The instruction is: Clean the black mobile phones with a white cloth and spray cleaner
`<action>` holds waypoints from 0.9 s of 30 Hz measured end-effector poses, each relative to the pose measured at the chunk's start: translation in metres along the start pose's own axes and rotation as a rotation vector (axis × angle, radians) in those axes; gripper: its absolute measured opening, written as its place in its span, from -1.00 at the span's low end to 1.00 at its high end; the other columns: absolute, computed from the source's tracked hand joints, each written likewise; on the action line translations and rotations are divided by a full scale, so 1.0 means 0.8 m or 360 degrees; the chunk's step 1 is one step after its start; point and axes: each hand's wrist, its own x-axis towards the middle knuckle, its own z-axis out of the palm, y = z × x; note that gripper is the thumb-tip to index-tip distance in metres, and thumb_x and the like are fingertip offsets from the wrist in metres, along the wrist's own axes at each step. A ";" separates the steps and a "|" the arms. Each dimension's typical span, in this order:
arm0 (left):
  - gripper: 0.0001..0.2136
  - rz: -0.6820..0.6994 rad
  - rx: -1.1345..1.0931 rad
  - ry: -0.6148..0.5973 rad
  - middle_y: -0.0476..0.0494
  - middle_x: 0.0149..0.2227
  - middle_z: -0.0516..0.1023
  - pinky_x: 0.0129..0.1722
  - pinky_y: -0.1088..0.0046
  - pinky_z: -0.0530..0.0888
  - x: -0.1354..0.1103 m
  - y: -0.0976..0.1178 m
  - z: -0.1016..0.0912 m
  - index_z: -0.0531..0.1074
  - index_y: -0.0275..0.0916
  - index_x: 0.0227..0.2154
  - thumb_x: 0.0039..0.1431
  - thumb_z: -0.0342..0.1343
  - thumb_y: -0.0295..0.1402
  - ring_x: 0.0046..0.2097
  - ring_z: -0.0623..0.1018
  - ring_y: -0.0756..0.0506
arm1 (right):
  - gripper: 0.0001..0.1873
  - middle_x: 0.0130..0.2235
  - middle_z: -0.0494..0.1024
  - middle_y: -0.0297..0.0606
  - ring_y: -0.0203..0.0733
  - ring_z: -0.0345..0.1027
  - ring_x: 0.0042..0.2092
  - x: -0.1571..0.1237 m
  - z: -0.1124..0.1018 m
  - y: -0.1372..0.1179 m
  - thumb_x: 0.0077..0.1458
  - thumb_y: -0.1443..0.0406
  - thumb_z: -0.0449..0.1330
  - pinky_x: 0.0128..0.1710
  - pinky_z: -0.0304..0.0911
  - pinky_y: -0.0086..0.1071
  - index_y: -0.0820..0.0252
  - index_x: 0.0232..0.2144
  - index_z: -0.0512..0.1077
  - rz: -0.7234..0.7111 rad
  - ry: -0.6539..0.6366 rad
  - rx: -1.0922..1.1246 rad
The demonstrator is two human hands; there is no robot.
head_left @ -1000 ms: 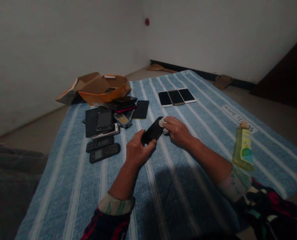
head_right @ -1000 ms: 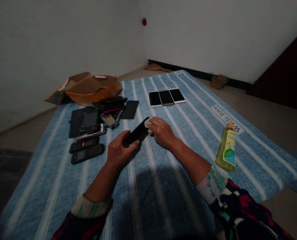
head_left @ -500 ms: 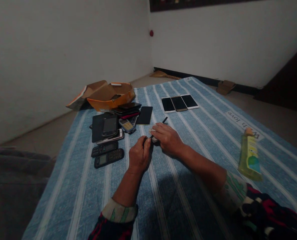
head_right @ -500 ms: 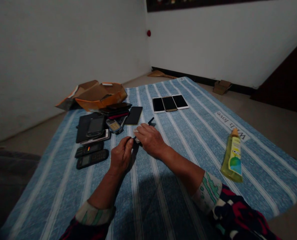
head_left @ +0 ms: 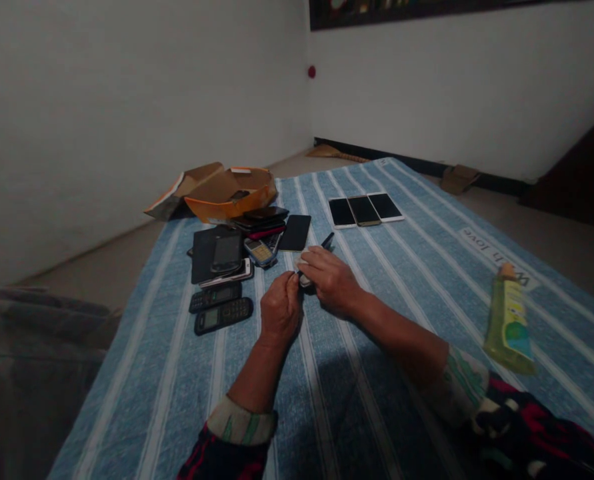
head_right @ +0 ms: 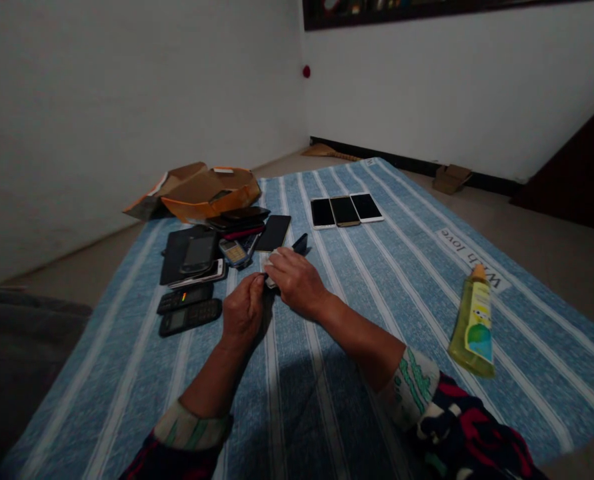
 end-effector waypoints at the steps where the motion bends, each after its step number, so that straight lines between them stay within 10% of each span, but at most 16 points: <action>1: -0.66 0.0005 0.0004 0.0008 -0.19 -0.23 0.62 -0.15 0.36 0.49 0.000 0.000 0.000 0.45 -0.22 -0.19 0.35 -0.19 -0.18 -0.21 0.60 -0.13 | -0.68 -0.02 0.50 -0.06 -0.02 0.23 0.16 0.001 0.001 -0.001 0.24 0.43 0.00 0.17 0.19 -0.05 0.19 -0.07 0.48 -0.0018 0.0002 0.0011; 8: -0.68 0.0055 0.0043 0.0061 -0.20 -0.24 0.62 -0.15 0.35 0.51 -0.001 -0.004 0.002 0.46 -0.23 -0.20 0.35 -0.16 -0.20 -0.19 0.61 -0.14 | -0.66 -0.09 0.52 -0.06 -0.02 0.29 0.08 0.008 -0.004 0.025 0.20 0.47 -0.03 0.12 0.23 -0.06 0.21 -0.12 0.50 0.0095 0.0130 -0.0020; 16: -0.66 0.0049 0.0085 0.0140 -0.18 -0.29 0.62 -0.21 0.39 0.50 0.000 -0.006 0.000 0.46 -0.23 -0.24 0.37 -0.20 -0.22 -0.25 0.62 -0.12 | -0.72 -0.11 0.51 -0.05 -0.03 0.29 0.04 0.013 0.009 -0.015 0.24 0.43 -0.01 0.07 0.26 -0.14 0.24 -0.17 0.49 -0.0108 -0.0007 0.0091; 27: -0.66 0.0222 0.0147 0.0210 -0.14 -0.39 0.61 -0.34 0.50 0.47 -0.005 -0.008 -0.001 0.49 -0.28 -0.28 0.37 -0.17 -0.26 -0.38 0.59 -0.06 | -0.54 -0.14 0.49 -0.14 -0.06 0.26 0.00 0.019 -0.015 0.047 0.01 0.58 -0.01 0.03 0.21 -0.19 0.16 -0.13 0.49 0.0218 0.0010 0.0020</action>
